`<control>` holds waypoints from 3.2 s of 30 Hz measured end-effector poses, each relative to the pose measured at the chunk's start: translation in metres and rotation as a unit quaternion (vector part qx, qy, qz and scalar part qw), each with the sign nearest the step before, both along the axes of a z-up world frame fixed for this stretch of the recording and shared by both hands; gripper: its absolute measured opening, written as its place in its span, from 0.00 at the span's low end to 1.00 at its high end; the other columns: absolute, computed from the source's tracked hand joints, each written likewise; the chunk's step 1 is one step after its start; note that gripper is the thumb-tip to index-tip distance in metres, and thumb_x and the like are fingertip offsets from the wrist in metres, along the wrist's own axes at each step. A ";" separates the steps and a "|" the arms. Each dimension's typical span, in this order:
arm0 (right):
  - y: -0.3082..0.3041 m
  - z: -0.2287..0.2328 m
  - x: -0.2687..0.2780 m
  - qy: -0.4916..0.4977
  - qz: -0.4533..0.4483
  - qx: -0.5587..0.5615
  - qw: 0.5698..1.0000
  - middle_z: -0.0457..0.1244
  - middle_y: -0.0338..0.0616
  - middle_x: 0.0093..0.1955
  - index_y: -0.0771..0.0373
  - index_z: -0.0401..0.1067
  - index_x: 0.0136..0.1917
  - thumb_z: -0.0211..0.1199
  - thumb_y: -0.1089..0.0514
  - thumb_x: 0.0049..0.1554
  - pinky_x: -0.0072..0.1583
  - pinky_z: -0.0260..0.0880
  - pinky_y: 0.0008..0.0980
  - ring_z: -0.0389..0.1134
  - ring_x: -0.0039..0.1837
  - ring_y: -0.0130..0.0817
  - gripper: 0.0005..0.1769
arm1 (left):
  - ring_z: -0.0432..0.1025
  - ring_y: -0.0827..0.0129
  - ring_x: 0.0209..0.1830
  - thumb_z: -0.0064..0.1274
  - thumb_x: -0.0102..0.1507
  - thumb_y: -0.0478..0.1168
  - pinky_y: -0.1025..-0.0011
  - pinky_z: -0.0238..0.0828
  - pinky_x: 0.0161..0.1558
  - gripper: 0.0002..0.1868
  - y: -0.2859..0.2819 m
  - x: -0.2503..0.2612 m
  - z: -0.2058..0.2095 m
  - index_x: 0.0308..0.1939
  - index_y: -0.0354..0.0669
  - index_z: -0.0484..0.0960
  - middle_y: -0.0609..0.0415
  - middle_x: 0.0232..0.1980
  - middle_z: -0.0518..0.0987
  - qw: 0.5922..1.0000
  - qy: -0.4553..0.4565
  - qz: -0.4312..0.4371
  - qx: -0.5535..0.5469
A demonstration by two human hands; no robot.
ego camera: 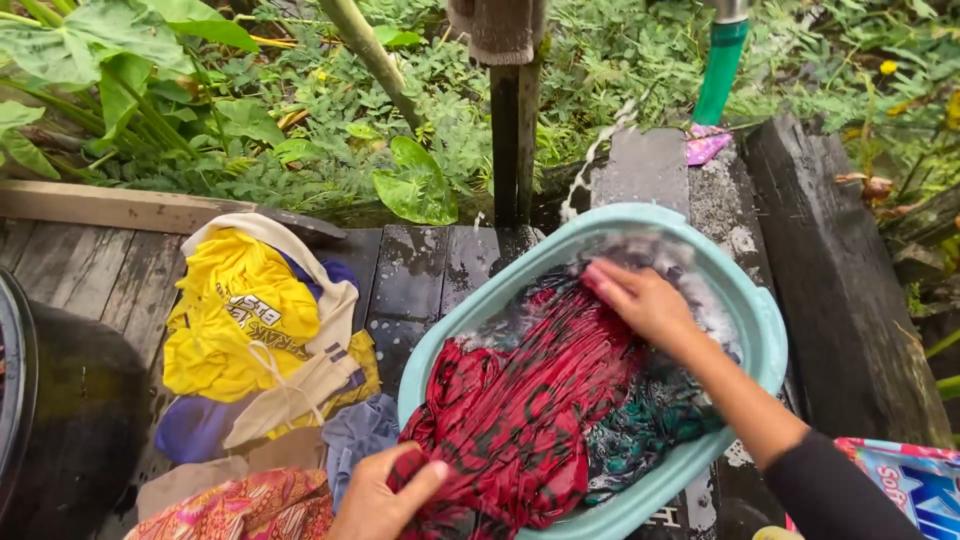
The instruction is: Hand washing and scrubbing clothes in a basin using a brush and detergent.
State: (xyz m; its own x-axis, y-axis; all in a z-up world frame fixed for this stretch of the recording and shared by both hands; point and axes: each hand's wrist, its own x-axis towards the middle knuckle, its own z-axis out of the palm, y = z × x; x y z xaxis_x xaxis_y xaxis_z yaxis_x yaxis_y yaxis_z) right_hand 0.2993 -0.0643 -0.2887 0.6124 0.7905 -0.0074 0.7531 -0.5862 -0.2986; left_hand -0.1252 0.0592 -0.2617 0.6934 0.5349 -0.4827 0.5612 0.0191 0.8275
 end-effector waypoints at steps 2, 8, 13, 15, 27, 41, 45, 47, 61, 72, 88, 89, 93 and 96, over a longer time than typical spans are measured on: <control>-0.022 -0.019 0.015 0.187 -0.017 0.119 0.975 0.66 0.48 0.62 0.39 0.71 0.71 0.59 0.38 0.61 0.63 0.67 0.39 0.69 0.61 0.41 0.26 | 0.70 0.76 0.39 0.63 0.61 0.45 0.72 0.65 0.43 0.14 0.008 -0.019 -0.003 0.39 0.37 0.84 0.57 0.36 0.77 0.991 -0.105 0.002 0.086; -0.054 -0.005 0.005 0.457 -0.095 0.022 0.884 0.71 0.49 0.64 0.57 0.68 0.72 0.64 0.29 0.48 0.65 0.66 0.34 0.71 0.63 0.36 0.46 | 0.74 0.64 0.56 0.59 0.65 0.47 0.66 0.62 0.62 0.28 -0.002 -0.042 -0.010 0.59 0.28 0.70 0.48 0.54 0.81 0.958 -0.269 0.100 -0.008; -0.076 0.004 -0.014 0.317 -0.119 -0.011 0.941 0.71 0.54 0.59 0.62 0.71 0.71 0.66 0.28 0.48 0.64 0.69 0.37 0.73 0.60 0.40 0.48 | 0.74 0.72 0.53 0.64 0.59 0.43 0.67 0.67 0.60 0.26 -0.015 -0.022 -0.003 0.58 0.34 0.80 0.58 0.51 0.82 0.958 -0.080 0.002 -0.276; -0.092 0.014 -0.012 0.355 -0.146 0.166 0.908 0.71 0.52 0.59 0.65 0.74 0.68 0.68 0.34 0.49 0.61 0.68 0.35 0.72 0.58 0.37 0.43 | 0.74 0.78 0.60 0.61 0.59 0.44 0.71 0.64 0.65 0.32 -0.021 -0.008 0.045 0.68 0.44 0.75 0.63 0.58 0.83 0.958 -0.102 -0.115 -0.241; -0.044 0.173 -0.021 0.260 -0.054 0.482 0.835 0.65 0.54 0.53 0.58 0.49 0.84 0.64 0.57 0.64 0.48 0.65 0.30 0.65 0.51 0.32 0.41 | 0.73 0.65 0.66 0.57 0.56 0.46 0.60 0.61 0.67 0.40 -0.015 0.024 0.105 0.73 0.44 0.68 0.51 0.68 0.77 0.871 -0.254 0.226 -0.354; -0.002 0.022 -0.070 0.087 0.351 0.047 0.931 0.63 0.50 0.47 0.40 0.74 0.61 0.56 0.43 0.65 0.51 0.69 0.45 0.67 0.48 0.48 0.13 | 0.70 0.69 0.68 0.63 0.58 0.29 0.63 0.58 0.71 0.39 -0.006 -0.057 -0.121 0.72 0.36 0.65 0.51 0.67 0.78 0.954 -0.166 0.018 -0.248; -0.012 -0.006 -0.031 -0.094 0.167 0.181 0.965 0.60 0.56 0.49 0.39 0.72 0.67 0.58 0.45 0.60 0.48 0.68 0.48 0.64 0.48 0.54 0.22 | 0.69 0.71 0.69 0.60 0.58 0.28 0.67 0.57 0.72 0.39 -0.008 -0.042 -0.094 0.73 0.38 0.64 0.53 0.69 0.77 0.953 -0.136 0.033 -0.270; 0.000 0.041 -0.073 -0.004 0.065 0.139 0.988 0.60 0.55 0.49 0.40 0.72 0.66 0.58 0.44 0.60 0.50 0.68 0.49 0.65 0.48 0.54 0.20 | 0.70 0.69 0.68 0.61 0.58 0.28 0.65 0.59 0.71 0.38 -0.007 -0.046 -0.104 0.72 0.35 0.66 0.51 0.68 0.78 0.951 -0.124 0.045 -0.279; -0.004 0.026 -0.026 -0.061 0.232 0.199 0.950 0.66 0.53 0.58 0.46 0.73 0.63 0.59 0.58 0.60 0.46 0.73 0.47 0.68 0.46 0.51 0.18 | 0.67 0.66 0.72 0.58 0.58 0.25 0.63 0.56 0.73 0.41 0.002 -0.056 -0.094 0.75 0.37 0.61 0.49 0.71 0.75 0.930 -0.119 0.032 -0.347; 0.019 0.048 -0.094 -0.042 0.288 -0.021 0.956 0.63 0.43 0.54 0.39 0.73 0.61 0.60 0.54 0.60 0.49 0.72 0.49 0.66 0.49 0.48 0.16 | 0.69 0.74 0.69 0.62 0.57 0.26 0.68 0.57 0.71 0.42 0.005 -0.063 -0.110 0.75 0.40 0.65 0.55 0.68 0.77 0.945 -0.142 -0.024 -0.294; -0.020 0.037 -0.107 0.066 0.173 -0.145 0.972 0.58 0.55 0.56 0.34 0.70 0.68 0.65 0.50 0.54 0.53 0.71 0.50 0.66 0.54 0.53 0.28 | 0.71 0.73 0.67 0.64 0.57 0.31 0.67 0.61 0.70 0.39 0.012 -0.041 -0.032 0.72 0.40 0.70 0.55 0.66 0.79 0.954 -0.083 -0.028 -0.286; -0.029 0.023 -0.074 -0.014 0.164 0.004 0.986 0.60 0.54 0.53 0.36 0.72 0.65 0.65 0.50 0.55 0.53 0.69 0.49 0.66 0.52 0.53 0.24 | 0.72 0.71 0.66 0.63 0.56 0.31 0.66 0.62 0.69 0.38 0.018 -0.024 0.008 0.71 0.40 0.70 0.54 0.66 0.79 0.955 -0.083 0.010 -0.284; -0.060 0.001 -0.013 -0.025 0.032 0.151 0.988 0.62 0.55 0.48 0.41 0.70 0.69 0.60 0.47 0.60 0.55 0.67 0.44 0.66 0.50 0.51 0.23 | 0.74 0.71 0.63 0.64 0.56 0.36 0.67 0.64 0.67 0.36 0.041 0.008 0.088 0.69 0.38 0.72 0.50 0.66 0.80 0.983 -0.061 -0.026 -0.173; -0.084 -0.006 -0.021 0.250 -0.129 0.193 0.940 0.64 0.49 0.48 0.43 0.67 0.75 0.57 0.42 0.63 0.54 0.67 0.36 0.66 0.50 0.40 0.28 | 0.82 0.52 0.48 0.68 0.59 0.46 0.63 0.75 0.61 0.46 0.042 0.021 0.103 0.79 0.52 0.65 0.50 0.61 0.85 0.973 0.219 0.002 0.073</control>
State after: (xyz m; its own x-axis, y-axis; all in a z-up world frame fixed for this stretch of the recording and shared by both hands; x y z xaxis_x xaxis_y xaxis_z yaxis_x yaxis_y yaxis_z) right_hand 0.2783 -0.1487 -0.2946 0.7806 0.6186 -0.0893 0.3088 -0.5059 -0.8055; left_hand -0.1047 0.1015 -0.1585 0.4361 0.6217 -0.6506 0.8611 -0.0783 0.5024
